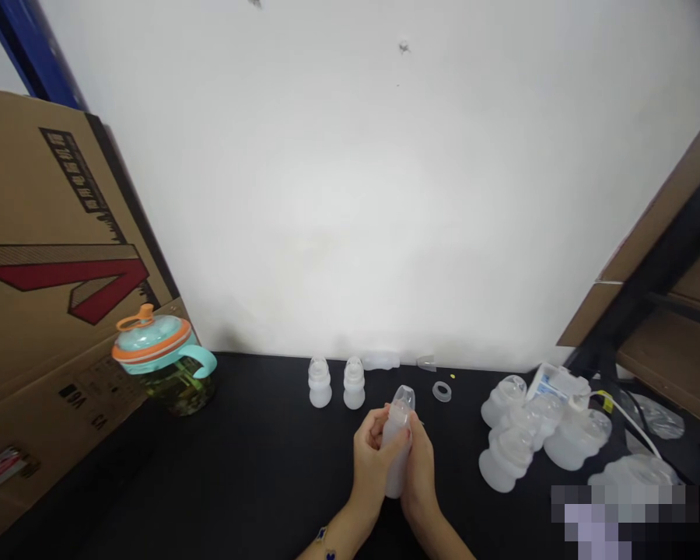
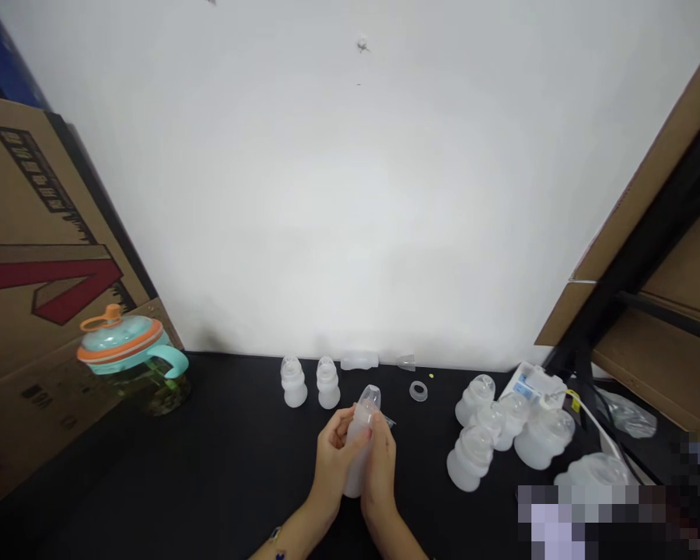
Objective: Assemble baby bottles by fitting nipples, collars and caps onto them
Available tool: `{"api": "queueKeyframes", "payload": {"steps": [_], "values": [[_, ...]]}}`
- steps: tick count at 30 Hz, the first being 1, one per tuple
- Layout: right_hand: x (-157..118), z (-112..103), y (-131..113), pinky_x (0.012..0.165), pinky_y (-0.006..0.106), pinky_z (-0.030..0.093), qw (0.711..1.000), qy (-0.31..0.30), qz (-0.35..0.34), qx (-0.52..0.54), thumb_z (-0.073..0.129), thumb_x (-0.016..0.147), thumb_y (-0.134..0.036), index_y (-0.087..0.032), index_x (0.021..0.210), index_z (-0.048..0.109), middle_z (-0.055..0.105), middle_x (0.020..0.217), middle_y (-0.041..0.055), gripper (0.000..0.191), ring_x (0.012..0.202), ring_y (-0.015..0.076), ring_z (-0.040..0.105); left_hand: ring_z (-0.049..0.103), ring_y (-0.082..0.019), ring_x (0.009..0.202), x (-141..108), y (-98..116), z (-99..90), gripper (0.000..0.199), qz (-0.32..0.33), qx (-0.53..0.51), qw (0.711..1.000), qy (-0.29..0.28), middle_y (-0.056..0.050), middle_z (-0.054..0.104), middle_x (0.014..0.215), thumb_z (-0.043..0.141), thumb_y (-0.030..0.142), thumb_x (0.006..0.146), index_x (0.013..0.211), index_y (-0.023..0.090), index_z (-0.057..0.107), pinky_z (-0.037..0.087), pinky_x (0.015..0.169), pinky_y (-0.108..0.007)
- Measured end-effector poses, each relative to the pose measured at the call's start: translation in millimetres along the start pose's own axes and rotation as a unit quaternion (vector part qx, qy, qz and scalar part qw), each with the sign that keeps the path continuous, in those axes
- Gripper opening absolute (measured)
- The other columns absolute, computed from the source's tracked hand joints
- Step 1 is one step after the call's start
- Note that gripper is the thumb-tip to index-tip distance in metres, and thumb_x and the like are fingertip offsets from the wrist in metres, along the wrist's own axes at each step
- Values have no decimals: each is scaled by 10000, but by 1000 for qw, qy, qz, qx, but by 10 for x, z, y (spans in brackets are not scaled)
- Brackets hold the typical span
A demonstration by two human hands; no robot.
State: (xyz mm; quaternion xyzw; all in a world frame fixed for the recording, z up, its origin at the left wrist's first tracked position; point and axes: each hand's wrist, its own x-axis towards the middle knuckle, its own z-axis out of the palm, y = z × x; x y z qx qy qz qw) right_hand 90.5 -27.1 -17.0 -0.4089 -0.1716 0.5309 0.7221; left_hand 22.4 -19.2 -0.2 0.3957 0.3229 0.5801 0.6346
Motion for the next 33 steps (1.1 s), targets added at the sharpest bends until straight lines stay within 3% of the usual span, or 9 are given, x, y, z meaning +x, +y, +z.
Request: {"api": "queueKeyframes", "payload": {"steps": [33], "values": [[4, -40, 17, 699, 336, 544, 998, -9, -29, -55, 639, 786, -554, -185, 930, 746, 754, 872, 68, 410, 784, 249, 698, 695, -183, 749, -26, -6, 4, 263, -4, 6, 1000, 16, -59, 763, 840, 811, 229, 669, 874, 153, 664, 513, 686, -245]]}}
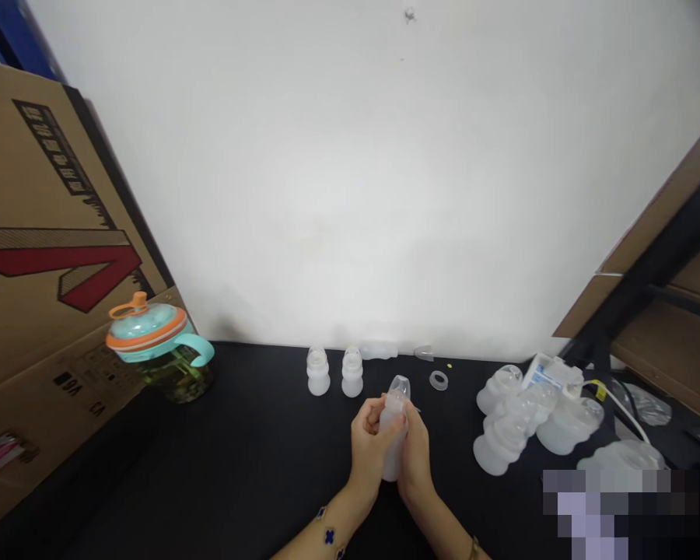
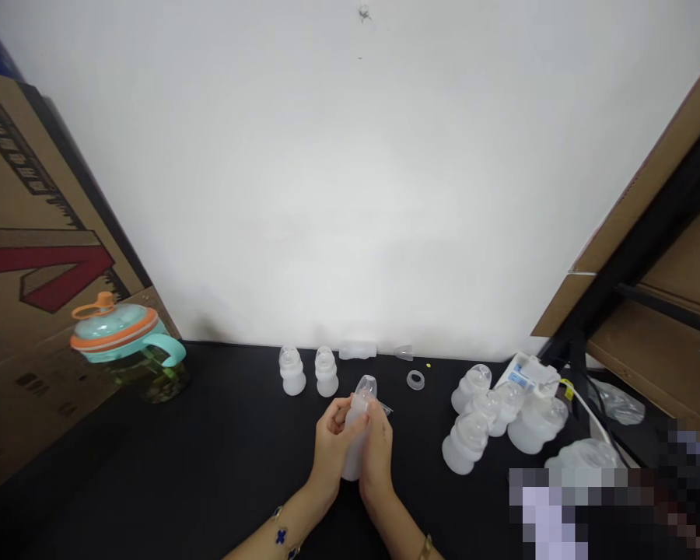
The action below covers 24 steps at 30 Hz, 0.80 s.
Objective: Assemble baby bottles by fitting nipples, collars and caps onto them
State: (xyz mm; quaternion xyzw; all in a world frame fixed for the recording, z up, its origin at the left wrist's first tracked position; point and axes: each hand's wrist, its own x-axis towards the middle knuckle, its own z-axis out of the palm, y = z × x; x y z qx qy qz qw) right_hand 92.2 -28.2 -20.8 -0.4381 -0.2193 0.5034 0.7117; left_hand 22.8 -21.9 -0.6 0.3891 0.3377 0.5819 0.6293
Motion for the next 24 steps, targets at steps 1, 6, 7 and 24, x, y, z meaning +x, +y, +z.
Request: {"api": "queueKeyframes", "payload": {"steps": [1, 6, 7, 24], "values": [[2, 0, 2, 698, 338, 544, 1000, 0, -1, -3, 636, 787, -556, -182, 935, 746, 754, 873, 71, 417, 781, 250, 698, 696, -185, 749, 0, -3, -2, 262, 0, 0, 1000, 0, -59, 762, 837, 811, 232, 671, 873, 153, 665, 515, 686, -246], [7, -9, 15, 713, 347, 547, 1000, 1, -9, 4, 665, 771, -545, -177, 948, 748, 756, 915, 87, 417, 814, 264, 699, 710, -210, 789, 4, -15, -6, 297, -3, -9, 1000, 4, -73, 768, 871, 824, 233, 654, 897, 155, 671, 533, 726, -278], [6, -12, 19, 723, 348, 546, 1000, 0, -9, 9, 670, 771, -539, -178, 951, 749, 756, 929, 89, 411, 829, 266, 698, 714, -218, 803, 5, -17, -5, 303, -6, -14, 1000, 2, -74, 768, 871, 826, 238, 652, 901, 157, 673, 537, 735, -285], [-6, -40, 61, 715, 345, 542, 999, -21, -27, -5, 642, 789, -585, -183, 909, 746, 747, 865, 73, 433, 790, 255, 685, 627, -128, 635, 6, -70, -27, 270, 0, -8, 1000, 4, 25, 671, 691, 837, 167, 620, 810, 177, 646, 496, 651, -211]]}}
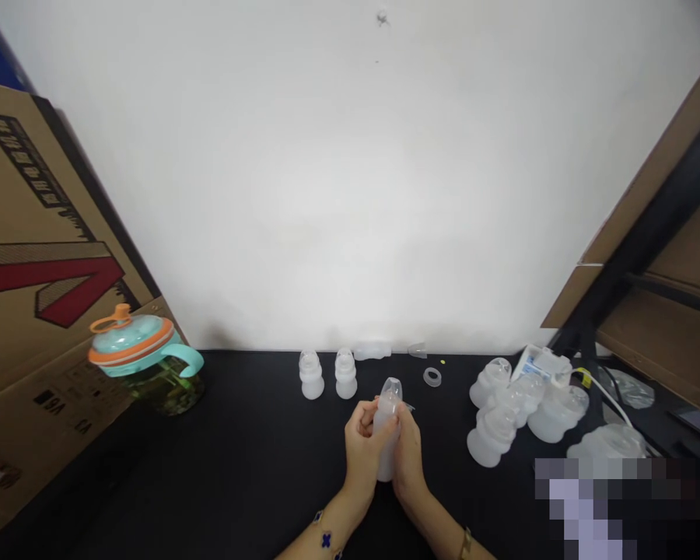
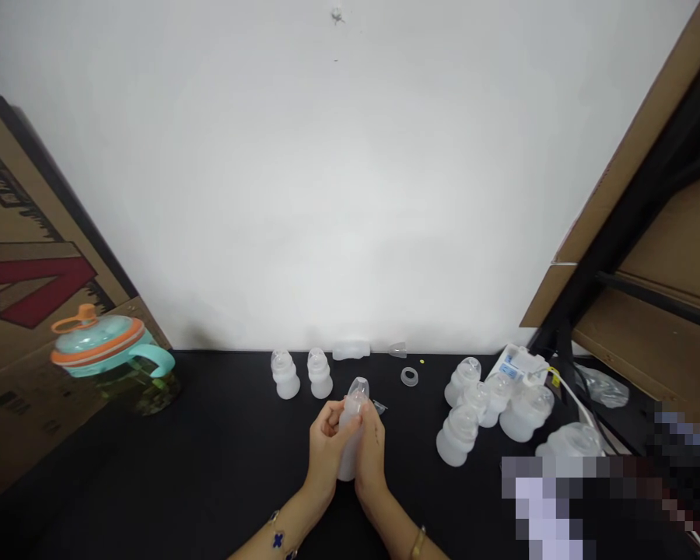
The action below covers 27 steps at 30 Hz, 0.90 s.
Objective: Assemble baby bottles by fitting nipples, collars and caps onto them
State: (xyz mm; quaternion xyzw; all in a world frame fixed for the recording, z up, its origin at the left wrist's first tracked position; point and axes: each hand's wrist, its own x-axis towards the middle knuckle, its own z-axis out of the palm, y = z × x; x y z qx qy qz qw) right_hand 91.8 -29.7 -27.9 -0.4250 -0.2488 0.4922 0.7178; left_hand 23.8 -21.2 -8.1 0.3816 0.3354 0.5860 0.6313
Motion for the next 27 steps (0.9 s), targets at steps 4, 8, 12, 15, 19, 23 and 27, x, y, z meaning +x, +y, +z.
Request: {"api": "queueKeyframes", "payload": {"steps": [4, 8, 12, 15, 19, 23, 27], "values": [[18, -30, 48, 728, 342, 544, 1000, 6, -3, 0, 648, 780, -596, -180, 913, 744, 745, 860, 70, 447, 791, 249, 685, 632, -134, 648, 10, -5, 3, 271, -4, -3, 1000, 4, 34, 654, 663, 843, 179, 610, 790, 179, 641, 492, 643, -207], [26, -41, 64, 751, 347, 544, 1000, 6, -3, 2, 647, 789, -582, -169, 943, 747, 746, 853, 73, 453, 819, 254, 686, 646, -147, 671, 4, 2, 4, 272, 3, 0, 1000, 4, 38, 645, 647, 847, 204, 612, 783, 180, 636, 498, 655, -215], [30, -24, 47, 739, 348, 544, 1000, 13, -3, -8, 644, 783, -600, -178, 931, 747, 747, 854, 71, 458, 829, 259, 687, 664, -162, 714, 2, 1, 1, 257, 0, 5, 1000, 0, 22, 665, 681, 834, 237, 645, 793, 181, 632, 510, 681, -230], [30, -12, 34, 720, 345, 545, 1000, 14, 1, -16, 643, 766, -624, -187, 916, 742, 748, 859, 68, 472, 816, 259, 688, 665, -167, 707, 9, 0, 3, 258, 4, 10, 1000, 2, 26, 645, 658, 832, 254, 651, 789, 179, 627, 507, 660, -227], [38, -15, 39, 712, 344, 543, 1000, 23, 0, -18, 651, 751, -622, -182, 925, 741, 749, 857, 72, 481, 824, 265, 687, 655, -161, 681, 10, 9, 13, 275, 8, 13, 1000, 0, 26, 641, 653, 841, 244, 637, 787, 176, 622, 495, 627, -218], [51, -24, 47, 732, 342, 538, 999, 28, 4, -20, 649, 758, -606, -185, 932, 744, 750, 858, 67, 466, 851, 266, 685, 653, -152, 682, -1, 14, 17, 261, 17, 16, 1000, -3, 13, 671, 696, 824, 258, 668, 816, 173, 626, 490, 633, -216], [44, -13, 25, 709, 334, 527, 1000, 10, -6, -18, 638, 780, -592, -185, 916, 742, 746, 844, 63, 441, 808, 252, 679, 662, -158, 704, -7, 14, 14, 265, 24, 18, 1000, -8, -2, 700, 746, 817, 273, 682, 831, 176, 620, 491, 650, -224]]}}
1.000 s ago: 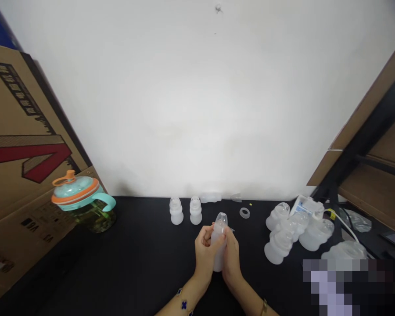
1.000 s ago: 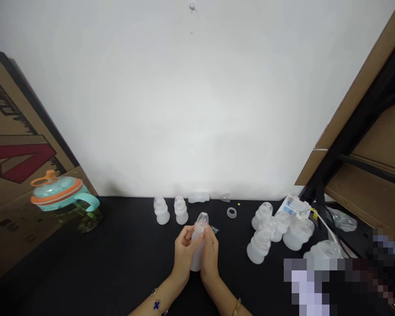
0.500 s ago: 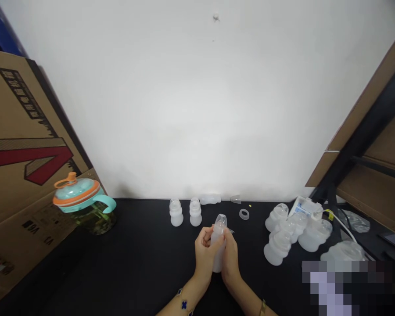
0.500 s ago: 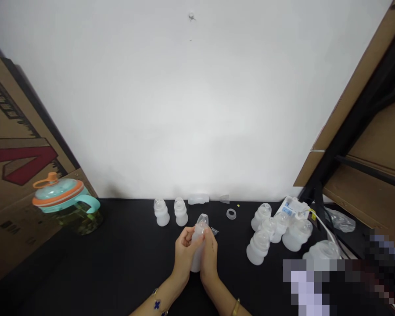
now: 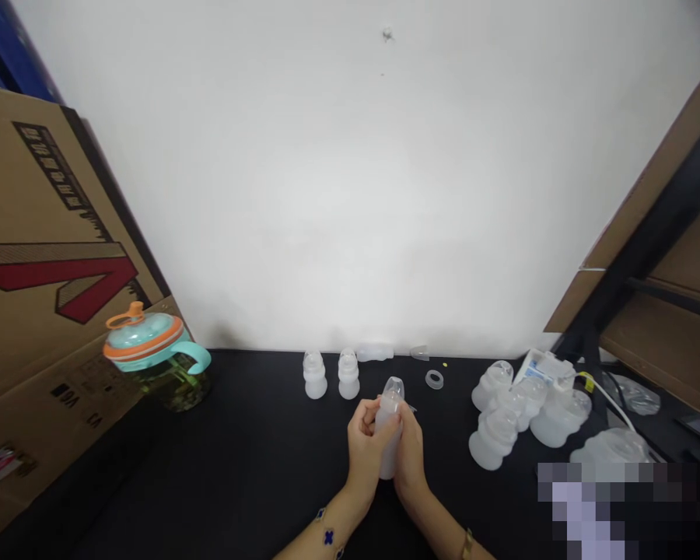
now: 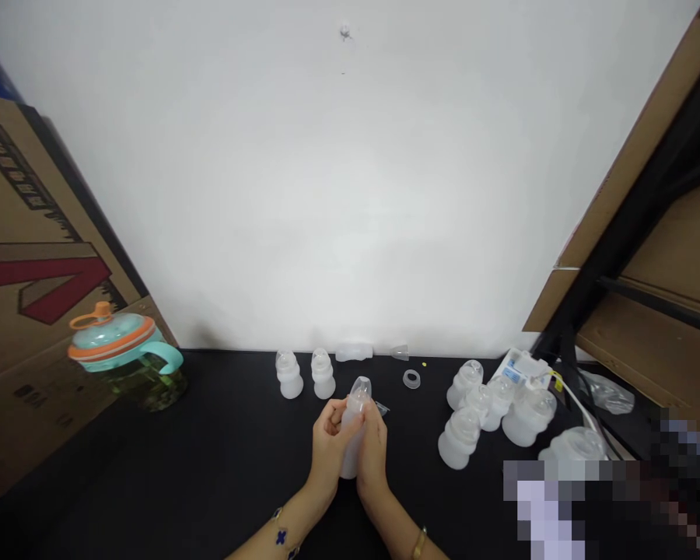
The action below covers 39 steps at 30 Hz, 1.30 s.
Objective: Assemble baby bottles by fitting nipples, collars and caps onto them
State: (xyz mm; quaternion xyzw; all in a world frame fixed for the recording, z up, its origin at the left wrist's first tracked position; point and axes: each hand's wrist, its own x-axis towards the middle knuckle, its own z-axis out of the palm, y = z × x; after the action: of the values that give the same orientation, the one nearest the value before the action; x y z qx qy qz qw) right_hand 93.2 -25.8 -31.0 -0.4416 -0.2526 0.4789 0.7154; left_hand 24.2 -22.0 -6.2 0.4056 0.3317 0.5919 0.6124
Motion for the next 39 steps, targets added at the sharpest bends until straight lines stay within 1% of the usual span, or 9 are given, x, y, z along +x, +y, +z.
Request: {"api": "queueKeyframes", "payload": {"steps": [6, 11, 14, 20, 26, 28, 31, 33, 39], "values": [[-4, 10, -26, 642, 312, 504, 1000, 5, -9, -8, 634, 772, -604, -193, 841, 725, 708, 727, 34, 426, 695, 221, 644, 659, -164, 673, -5, 47, 19, 269, 20, 37, 999, 6, -11, 709, 751, 809, 297, 684, 829, 175, 618, 483, 617, -227], [-37, 53, -131, 545, 279, 452, 1000, 11, -18, 2, 630, 779, -576, -208, 699, 634, 626, 621, -7, 377, 565, 167, 550, 695, -213, 790, -21, 118, 47, 336, 34, 51, 998, -19, -60, 736, 861, 810, 312, 684, 935, 175, 634, 526, 701, -268], [-55, 62, -176, 539, 271, 450, 999, 4, -36, -2, 613, 796, -577, -206, 713, 630, 619, 626, -10, 380, 559, 157, 537, 696, -234, 861, -33, 143, 49, 382, 51, 66, 996, -34, -81, 731, 932, 804, 319, 697, 1005, 176, 631, 536, 753, -293], [-10, 13, -119, 674, 311, 515, 998, -23, -56, -8, 605, 822, -566, -198, 893, 715, 718, 804, 40, 391, 739, 213, 645, 691, -245, 933, 9, 153, 0, 406, 68, 97, 992, -45, -87, 727, 1005, 787, 311, 718, 1068, 191, 621, 531, 821, -313], [76, 12, -170, 950, 397, 484, 995, -47, -83, 29, 661, 820, -475, -200, 1144, 694, 692, 1208, 95, 427, 1119, 269, 623, 698, -249, 882, 117, 318, -117, 519, 125, 216, 967, -48, -77, 749, 990, 779, 326, 722, 1213, 223, 646, 526, 747, -304], [138, -16, -249, 959, 416, 480, 994, -21, -104, 32, 650, 832, -477, -192, 1195, 664, 684, 1218, 111, 462, 1118, 268, 626, 689, -262, 907, 160, 386, -184, 497, 196, 298, 934, -14, -70, 748, 1005, 780, 326, 706, 1186, 253, 675, 529, 756, -322], [262, -102, -385, 895, 398, 500, 987, 49, -151, 16, 633, 845, -480, -181, 1157, 663, 701, 1137, 106, 433, 1014, 244, 654, 674, -278, 940, 229, 445, -298, 457, 331, 439, 836, 7, -85, 742, 1037, 743, 297, 736, 1185, 257, 671, 527, 800, -351], [336, -169, -458, 853, 368, 502, 980, 90, -179, -3, 629, 845, -476, -186, 1113, 670, 698, 1102, 88, 398, 973, 225, 651, 675, -273, 921, 270, 453, -363, 440, 386, 488, 782, 24, -92, 739, 1053, 714, 271, 764, 1198, 243, 648, 523, 812, -352], [392, -247, -507, 790, 334, 500, 968, 118, -208, -70, 636, 822, -462, -195, 1070, 674, 679, 1080, 70, 367, 935, 207, 629, 683, -266, 888, 360, 426, -501, 370, 454, 533, 707, 101, -94, 732, 1027, 687, 273, 791, 1148, 205, 619, 519, 797, -337]]}}
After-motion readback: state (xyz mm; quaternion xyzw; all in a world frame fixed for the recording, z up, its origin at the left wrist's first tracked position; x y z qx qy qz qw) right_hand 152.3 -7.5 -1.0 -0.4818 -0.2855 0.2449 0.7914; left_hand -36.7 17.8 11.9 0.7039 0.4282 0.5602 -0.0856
